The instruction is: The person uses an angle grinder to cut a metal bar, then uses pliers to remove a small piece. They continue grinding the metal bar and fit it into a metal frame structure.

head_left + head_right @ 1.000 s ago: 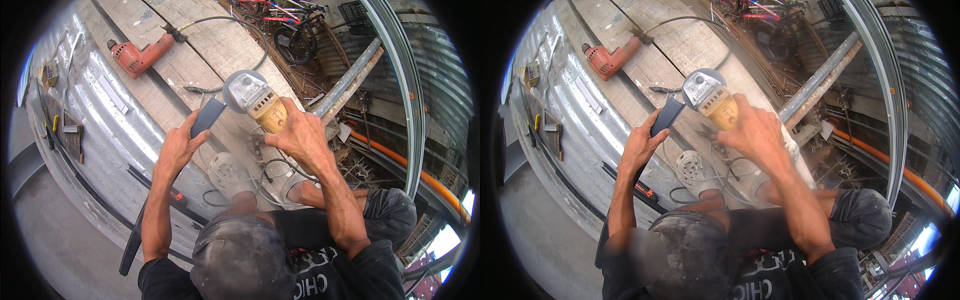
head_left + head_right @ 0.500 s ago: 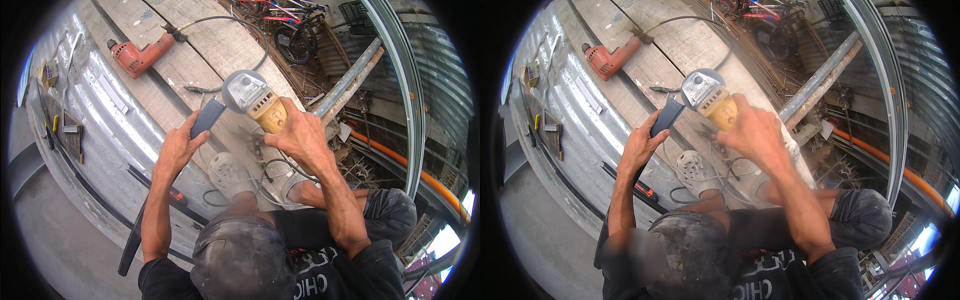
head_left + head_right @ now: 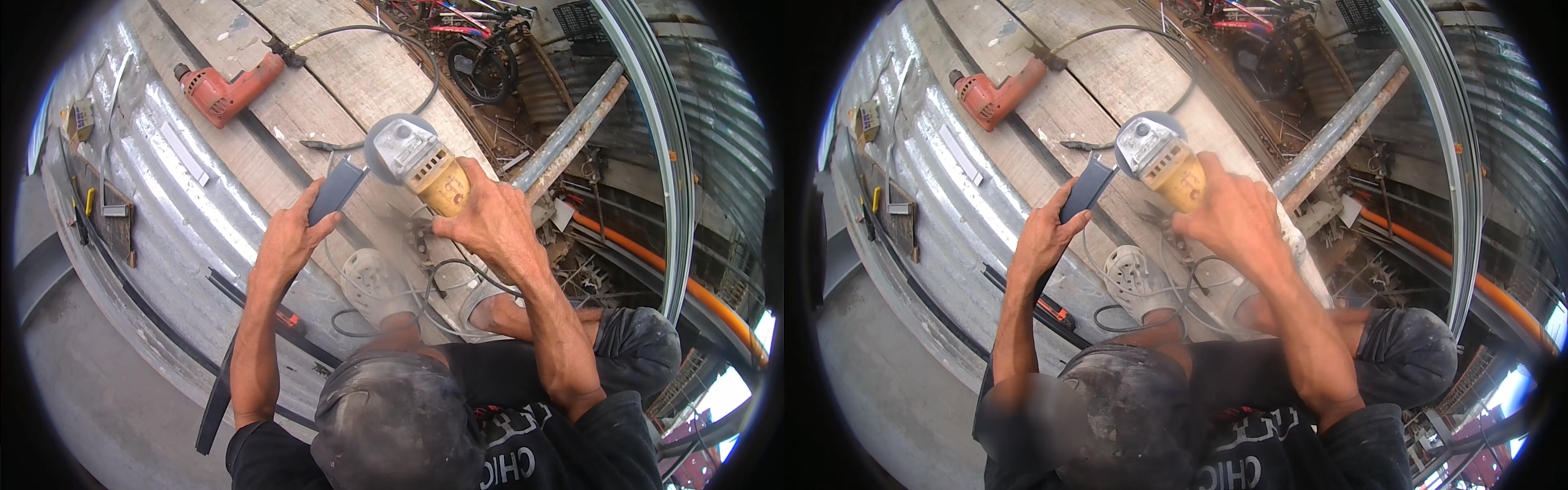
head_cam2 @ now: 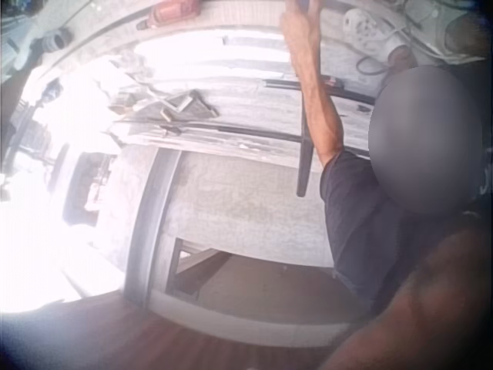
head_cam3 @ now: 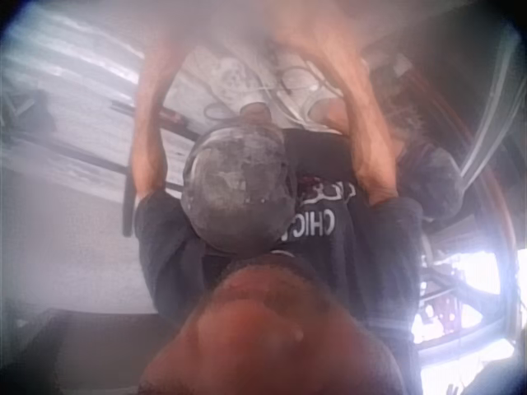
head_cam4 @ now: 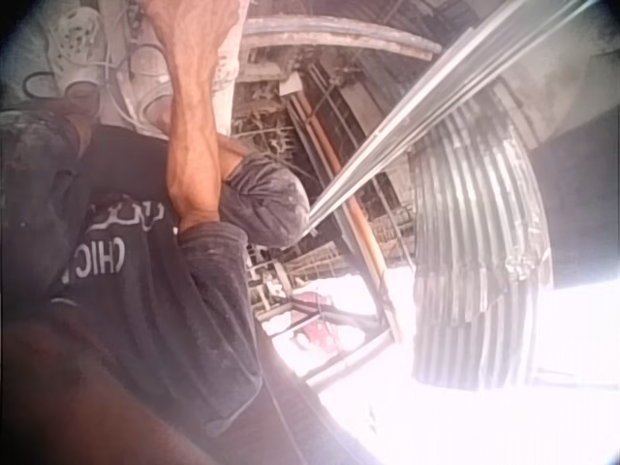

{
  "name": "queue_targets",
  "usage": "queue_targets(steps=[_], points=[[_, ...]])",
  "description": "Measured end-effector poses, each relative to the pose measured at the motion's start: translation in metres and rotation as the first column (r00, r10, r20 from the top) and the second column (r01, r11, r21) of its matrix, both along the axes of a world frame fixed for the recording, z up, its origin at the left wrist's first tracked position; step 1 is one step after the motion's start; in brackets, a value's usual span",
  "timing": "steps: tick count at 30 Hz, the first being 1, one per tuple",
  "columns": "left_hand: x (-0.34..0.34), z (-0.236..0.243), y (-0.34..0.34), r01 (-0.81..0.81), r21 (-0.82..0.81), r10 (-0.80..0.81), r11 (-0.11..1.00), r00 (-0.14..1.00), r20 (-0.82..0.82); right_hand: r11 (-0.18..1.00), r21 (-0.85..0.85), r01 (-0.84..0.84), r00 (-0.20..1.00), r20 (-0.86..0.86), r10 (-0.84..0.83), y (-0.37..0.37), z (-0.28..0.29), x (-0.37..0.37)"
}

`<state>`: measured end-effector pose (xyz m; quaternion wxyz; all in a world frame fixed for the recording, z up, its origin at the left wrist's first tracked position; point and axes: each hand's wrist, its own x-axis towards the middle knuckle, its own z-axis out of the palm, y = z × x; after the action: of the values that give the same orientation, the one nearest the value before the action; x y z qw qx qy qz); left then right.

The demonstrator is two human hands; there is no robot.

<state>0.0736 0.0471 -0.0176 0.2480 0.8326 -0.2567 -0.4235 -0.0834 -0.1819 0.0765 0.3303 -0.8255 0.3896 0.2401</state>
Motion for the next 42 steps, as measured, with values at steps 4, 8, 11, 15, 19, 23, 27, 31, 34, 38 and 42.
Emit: queue_targets(steps=[4,8,11,15,19,23,27,31,34,38,42], points=[[0.001,0.002,-0.001,0.006,0.009,-0.006,1.000,1.000,0.000,1.000,-0.024,0.005,1.000,-0.006,-0.005,-0.001,0.000,0.000],[0.001,0.003,-0.003,-0.012,0.025,0.012,1.000,1.000,-0.017,1.000,-0.021,0.015,0.999,0.039,-0.014,0.000,-0.002,-0.001],[0.001,0.003,-0.003,-0.017,0.016,0.017,1.000,0.999,-0.034,1.000,-0.001,0.000,1.000,0.010,0.000,0.000,0.000,0.001],[0.003,0.007,-0.007,-0.013,0.046,0.015,0.999,0.998,-0.055,1.000,0.003,0.002,1.000,0.007,-0.002,0.001,-0.002,0.001],[0.000,0.000,-0.002,-0.020,-0.021,0.019,1.000,0.999,-0.040,1.000,-0.001,-0.003,1.000,0.009,0.003,0.001,-0.002,0.001],[0.001,0.005,-0.004,-0.018,0.024,0.019,1.000,0.999,-0.047,1.000,-0.025,-0.005,0.999,0.035,0.006,0.000,-0.006,-0.002],[0.005,0.009,-0.002,0.016,0.021,-0.015,1.000,0.999,-0.051,0.998,-0.064,0.012,0.998,0.067,-0.008,0.000,-0.006,-0.004],[0.004,-0.005,0.012,0.032,-0.092,-0.035,0.995,0.999,-0.030,0.996,-0.076,0.044,0.995,0.094,-0.036,-0.001,-0.005,-0.005],[0.007,0.005,0.008,0.087,0.004,-0.087,0.996,0.993,-0.085,0.998,-0.051,0.045,0.992,0.123,-0.039,0.000,-0.005,-0.005],[0.009,0.013,0.007,0.117,0.008,-0.116,0.993,0.988,-0.102,0.999,-0.040,0.027,0.993,0.120,-0.022,0.004,-0.006,-0.002],[0.014,0.020,0.005,0.108,0.045,-0.102,0.993,0.988,-0.119,0.999,-0.016,0.031,0.988,0.155,-0.028,0.008,-0.007,-0.003]])
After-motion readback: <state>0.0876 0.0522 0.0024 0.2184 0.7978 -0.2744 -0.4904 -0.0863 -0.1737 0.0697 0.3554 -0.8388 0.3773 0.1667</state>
